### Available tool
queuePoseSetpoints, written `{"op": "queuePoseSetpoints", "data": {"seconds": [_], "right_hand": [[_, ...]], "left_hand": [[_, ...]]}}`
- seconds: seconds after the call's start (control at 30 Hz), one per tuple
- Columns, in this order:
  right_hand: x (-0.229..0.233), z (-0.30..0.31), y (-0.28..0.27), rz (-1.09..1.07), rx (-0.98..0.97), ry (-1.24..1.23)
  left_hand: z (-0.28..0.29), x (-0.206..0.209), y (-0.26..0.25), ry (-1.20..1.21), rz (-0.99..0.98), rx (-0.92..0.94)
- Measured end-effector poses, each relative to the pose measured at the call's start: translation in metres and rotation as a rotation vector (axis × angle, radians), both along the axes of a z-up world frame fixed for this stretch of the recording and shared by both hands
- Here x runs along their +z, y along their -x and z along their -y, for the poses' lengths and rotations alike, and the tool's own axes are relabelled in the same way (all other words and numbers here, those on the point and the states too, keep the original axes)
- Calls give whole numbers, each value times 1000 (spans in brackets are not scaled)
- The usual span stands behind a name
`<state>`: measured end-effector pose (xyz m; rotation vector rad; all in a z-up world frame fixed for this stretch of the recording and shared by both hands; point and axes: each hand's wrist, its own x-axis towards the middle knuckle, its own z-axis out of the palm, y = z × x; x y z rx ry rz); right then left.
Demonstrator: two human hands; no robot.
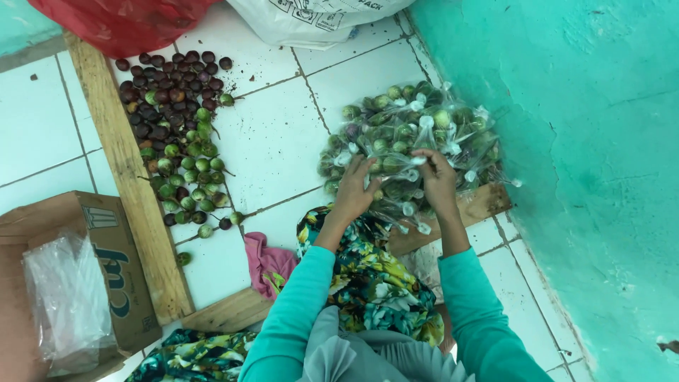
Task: The person places small green and purple round fruits into plastic bags by hand, using a small pink cloth to handle the fruits, and سپس ties the bags.
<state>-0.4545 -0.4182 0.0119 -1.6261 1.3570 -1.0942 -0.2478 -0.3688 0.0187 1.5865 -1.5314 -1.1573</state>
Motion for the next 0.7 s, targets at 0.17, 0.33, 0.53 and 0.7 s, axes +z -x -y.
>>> {"op": "queuePoseSetpoints", "data": {"seconds": [0.17,0.33,0.53,0.7], "right_hand": [[8,-8,10,-109,41,-64],[29,-28,-2,-102,7,67],[51,-48,-57,-34,118,313],[78,-82,-151,-14,434,230]], "left_hand": [[3,-15,15,55,-25,43],[3,-9,12,115,-129,143],[-18,-18,-13,127,-205,235],[-71,-64,-104,291,-32,514]]}}
